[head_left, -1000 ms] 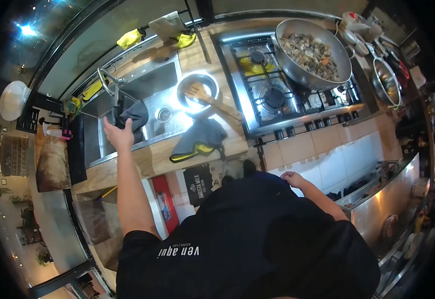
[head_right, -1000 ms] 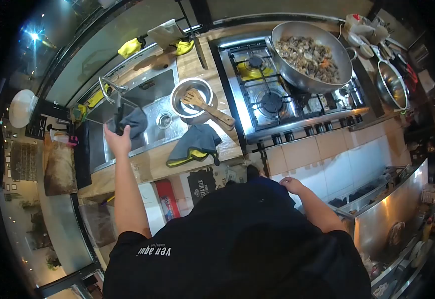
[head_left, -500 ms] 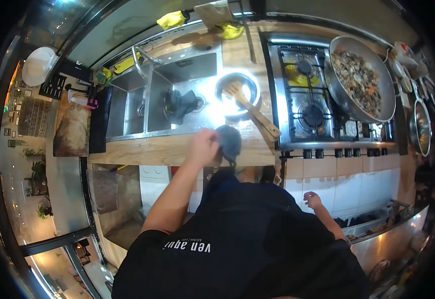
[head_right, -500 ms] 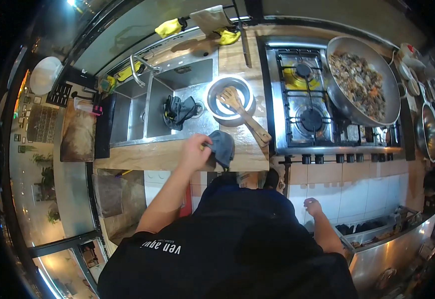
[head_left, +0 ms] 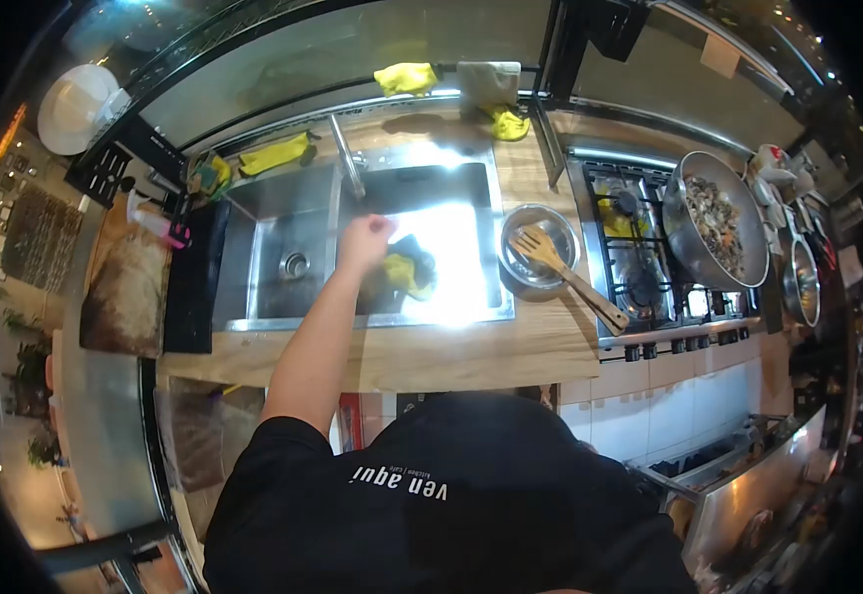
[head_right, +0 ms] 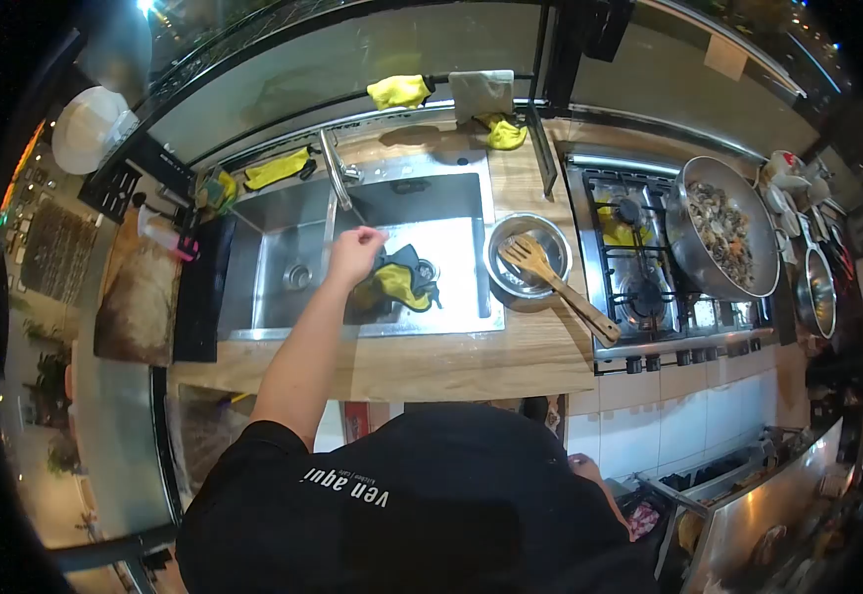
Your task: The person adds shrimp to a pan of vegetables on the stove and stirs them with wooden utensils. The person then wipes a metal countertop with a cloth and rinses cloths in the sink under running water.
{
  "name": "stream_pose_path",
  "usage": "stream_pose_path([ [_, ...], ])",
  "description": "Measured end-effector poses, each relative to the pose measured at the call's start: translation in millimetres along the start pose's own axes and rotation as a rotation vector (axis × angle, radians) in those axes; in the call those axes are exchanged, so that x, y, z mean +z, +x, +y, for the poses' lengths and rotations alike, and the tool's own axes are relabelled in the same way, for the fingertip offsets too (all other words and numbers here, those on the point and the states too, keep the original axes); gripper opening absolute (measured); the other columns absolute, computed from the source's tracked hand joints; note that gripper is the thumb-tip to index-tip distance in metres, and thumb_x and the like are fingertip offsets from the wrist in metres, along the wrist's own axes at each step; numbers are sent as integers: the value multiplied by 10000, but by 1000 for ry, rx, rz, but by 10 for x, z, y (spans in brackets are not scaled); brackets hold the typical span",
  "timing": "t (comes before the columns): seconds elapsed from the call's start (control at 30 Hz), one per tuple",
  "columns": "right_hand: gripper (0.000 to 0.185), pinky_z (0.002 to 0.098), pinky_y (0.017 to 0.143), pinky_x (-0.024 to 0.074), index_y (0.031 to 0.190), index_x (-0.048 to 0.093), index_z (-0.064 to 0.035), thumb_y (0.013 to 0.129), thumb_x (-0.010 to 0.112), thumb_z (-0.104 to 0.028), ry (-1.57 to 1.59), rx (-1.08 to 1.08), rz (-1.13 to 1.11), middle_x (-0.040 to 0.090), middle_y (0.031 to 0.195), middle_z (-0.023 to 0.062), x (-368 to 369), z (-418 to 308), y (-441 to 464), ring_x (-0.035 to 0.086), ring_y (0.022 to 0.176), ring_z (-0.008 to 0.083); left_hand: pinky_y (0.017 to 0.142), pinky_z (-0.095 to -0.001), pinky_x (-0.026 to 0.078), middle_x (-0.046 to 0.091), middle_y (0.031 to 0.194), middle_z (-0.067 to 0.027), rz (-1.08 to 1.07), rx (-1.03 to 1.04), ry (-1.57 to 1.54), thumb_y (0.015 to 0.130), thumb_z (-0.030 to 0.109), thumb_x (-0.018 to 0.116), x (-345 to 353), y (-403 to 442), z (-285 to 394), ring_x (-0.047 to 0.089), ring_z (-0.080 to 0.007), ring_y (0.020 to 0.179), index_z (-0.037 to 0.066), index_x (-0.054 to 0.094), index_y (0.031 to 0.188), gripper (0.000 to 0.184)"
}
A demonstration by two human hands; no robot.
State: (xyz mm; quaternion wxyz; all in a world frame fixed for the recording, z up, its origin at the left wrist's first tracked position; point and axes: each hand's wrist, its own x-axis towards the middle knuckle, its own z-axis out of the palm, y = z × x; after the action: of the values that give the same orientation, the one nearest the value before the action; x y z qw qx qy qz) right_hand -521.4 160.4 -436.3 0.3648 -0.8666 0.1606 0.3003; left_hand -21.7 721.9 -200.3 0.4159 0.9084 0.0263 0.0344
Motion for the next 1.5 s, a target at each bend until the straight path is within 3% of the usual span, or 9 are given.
stream_pose_path([
  [0.17,277,348,779,585,1176,729,-61,1017,657,-276,172,199,61,783,957,75,502,-207,-262,740,860,180,480,-315,479,736,944,-88,-15,-538,-640,936,696,675,80,1246,-197,618,-181,591,28,661,1218,725],
  [0.37,309,352,789,586,1175,716,-43,1032,637,-305,497,154,191,766,938,71,664,-775,-878,721,844,154,397,-293,428,601,668,-48,-13,-483,-873,1003,710,500,239,2125,-676,508,-153,451,28,645,1128,709],
  [0.6,238,310,833,575,1211,713,-22,1014,676,-151,807,238,239,754,960,93,901,-668,-772,718,920,152,444,-317,480,557,714,-61,217,-302,-920,1064,624,471,552,1358,-790,622,-228,579,98,559,1009,537],
  [0.67,243,302,814,574,1224,708,-14,1001,671,-103,984,143,229,743,950,86,468,-1319,-677,712,901,151,428,-327,460,543,706,-70,171,-430,-1160,1061,673,485,1109,1527,-1707,591,-228,556,120,523,922,571],
  [0.77,264,289,807,567,1258,686,-6,1017,680,-113,904,-23,176,731,949,76,-361,-2523,-503,698,880,138,430,-327,447,558,701,-45,217,-761,-891,1104,540,521,963,588,-664,567,-215,510,108,567,926,469],
  [1.03,309,312,843,546,1279,681,-40,1069,663,-267,505,-730,-356,736,998,47,-820,-4418,847,692,947,129,493,-313,425,498,688,29,240,-338,-665,1076,443,641,539,582,-344,497,-117,573,119,637,844,399],
  [1.17,262,333,811,560,1253,670,-47,1060,656,-224,482,-409,-326,713,1016,47,-611,-5551,1183,698,902,155,498,-380,369,514,619,-3,171,-124,-503,1058,465,608,59,406,110,480,-151,541,67,575,697,539],
  [1.27,300,342,720,549,1284,653,-48,1046,634,-229,749,-451,-488,688,1056,80,-51,-5870,2145,676,858,181,665,-409,601,712,715,-141,-255,-98,-573,1036,395,613,1,292,-222,712,-251,641,-3,709,856,448],
  [1.5,309,247,506,387,1092,668,-55,1066,650,-363,822,-589,-245,556,766,-1,331,-7123,3240,499,579,93,865,-392,584,752,1038,-98,239,69,-55,854,87,792,-1929,-45,-1345,731,-228,967,64,714,1104,263],
])
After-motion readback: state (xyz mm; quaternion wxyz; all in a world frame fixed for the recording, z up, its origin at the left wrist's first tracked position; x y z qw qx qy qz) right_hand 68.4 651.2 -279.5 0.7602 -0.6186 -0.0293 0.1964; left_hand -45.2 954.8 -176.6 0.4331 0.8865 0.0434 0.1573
